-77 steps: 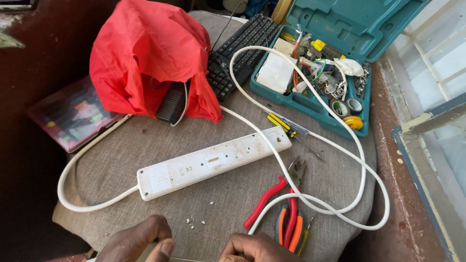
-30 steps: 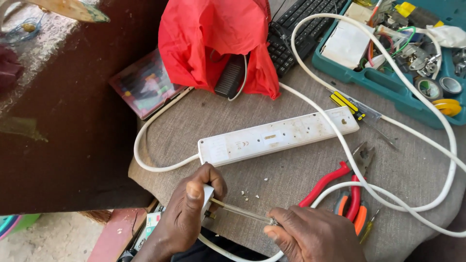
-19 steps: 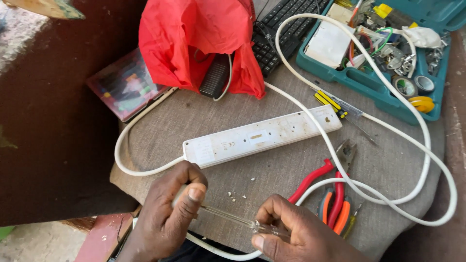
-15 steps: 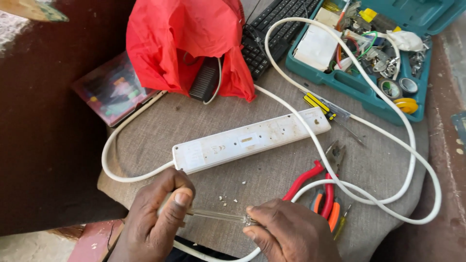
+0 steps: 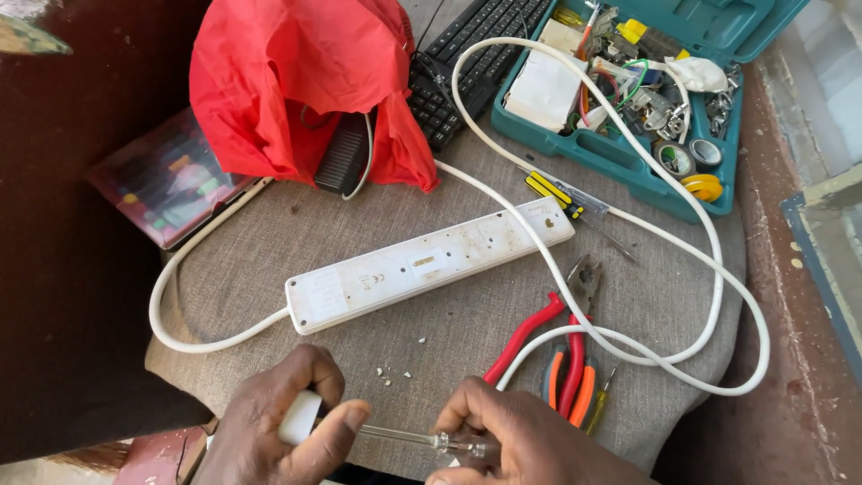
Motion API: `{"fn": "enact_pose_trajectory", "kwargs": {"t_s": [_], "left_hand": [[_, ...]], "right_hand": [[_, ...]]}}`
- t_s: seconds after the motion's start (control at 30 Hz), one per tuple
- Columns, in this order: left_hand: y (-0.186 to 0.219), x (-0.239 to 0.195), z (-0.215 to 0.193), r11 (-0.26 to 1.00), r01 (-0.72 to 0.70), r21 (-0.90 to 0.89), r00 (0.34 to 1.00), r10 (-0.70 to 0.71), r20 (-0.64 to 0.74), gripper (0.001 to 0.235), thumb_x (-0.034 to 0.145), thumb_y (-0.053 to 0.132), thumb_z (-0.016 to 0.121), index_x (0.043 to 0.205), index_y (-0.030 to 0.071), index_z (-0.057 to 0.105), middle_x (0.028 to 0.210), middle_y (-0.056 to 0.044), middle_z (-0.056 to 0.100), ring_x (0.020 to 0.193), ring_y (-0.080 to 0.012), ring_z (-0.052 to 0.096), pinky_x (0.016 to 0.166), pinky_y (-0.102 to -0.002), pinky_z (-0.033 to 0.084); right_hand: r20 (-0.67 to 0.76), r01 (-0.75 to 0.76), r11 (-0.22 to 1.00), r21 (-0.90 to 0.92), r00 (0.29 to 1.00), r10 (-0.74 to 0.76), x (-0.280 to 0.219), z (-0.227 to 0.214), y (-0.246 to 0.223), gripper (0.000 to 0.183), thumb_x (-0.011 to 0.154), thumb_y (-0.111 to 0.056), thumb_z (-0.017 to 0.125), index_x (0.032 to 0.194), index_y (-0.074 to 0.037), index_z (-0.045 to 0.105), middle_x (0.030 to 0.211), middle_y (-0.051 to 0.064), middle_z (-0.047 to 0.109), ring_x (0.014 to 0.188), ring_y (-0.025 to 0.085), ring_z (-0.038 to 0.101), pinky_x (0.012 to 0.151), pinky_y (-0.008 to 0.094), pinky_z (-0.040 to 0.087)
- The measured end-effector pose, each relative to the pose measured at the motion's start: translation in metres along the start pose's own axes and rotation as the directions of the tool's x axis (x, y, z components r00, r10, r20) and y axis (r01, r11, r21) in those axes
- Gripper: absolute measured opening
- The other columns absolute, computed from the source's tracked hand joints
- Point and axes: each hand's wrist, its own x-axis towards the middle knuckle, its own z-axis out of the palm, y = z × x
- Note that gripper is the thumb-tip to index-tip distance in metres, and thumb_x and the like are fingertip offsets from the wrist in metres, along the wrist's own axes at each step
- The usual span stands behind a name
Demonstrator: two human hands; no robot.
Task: Using a screwdriver to unscrew and open a three-pin power plug
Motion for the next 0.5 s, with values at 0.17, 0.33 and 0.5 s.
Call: {"fn": "enact_pose_trajectory", "kwargs": {"t_s": [0.17, 0.33, 0.5], "left_hand": [[0.004, -0.001, -0.003, 0.994, 0.029, -0.104, 0.998, -0.035, -0.057, 0.032, 0.094, 0.042, 0.07, 0.077, 0.017, 0.062, 0.069, 0.004, 0.066, 0.057, -0.0113, 0.056, 0.055, -0.03, 0.045], [-0.006, -0.005, 0.0, 0.993, -0.008, -0.121, 0.996, -0.003, -0.089, 0.032, 0.096, 0.04, 0.066, 0.076, 0.014, 0.062, 0.068, 0.003, 0.062, 0.056, -0.0104, 0.05, 0.052, -0.029, 0.041], [-0.01, -0.006, -0.001, 0.987, -0.085, -0.134, 0.996, 0.083, -0.021, 0.031, 0.098, 0.041, 0.065, 0.08, 0.015, 0.061, 0.071, 0.004, 0.061, 0.056, -0.0094, 0.05, 0.052, -0.027, 0.043]], "right_hand": [[-0.28, 0.529, 0.431, -0.731, 0.344, -0.896, 0.016, 0.018, 0.02, 0.029, 0.099, -0.028, 0.083, 0.118, -0.012, 0.069, 0.093, 0.002, 0.074, 0.076, 0.018, 0.072, 0.066, 0.034, 0.055], [-0.332, 0.559, 0.456, -0.693, 0.313, -0.89, 0.01, 0.021, 0.011, 0.038, 0.09, -0.024, 0.097, 0.111, -0.01, 0.069, 0.079, 0.001, 0.071, 0.061, 0.015, 0.065, 0.055, 0.031, 0.052], [0.223, -0.185, 0.922, 0.341, 0.968, 0.112, -0.007, -0.006, -0.025, 0.027, 0.106, -0.037, 0.072, 0.095, -0.014, 0.064, 0.07, -0.005, 0.044, 0.064, 0.005, 0.04, 0.057, 0.026, 0.03]]}}
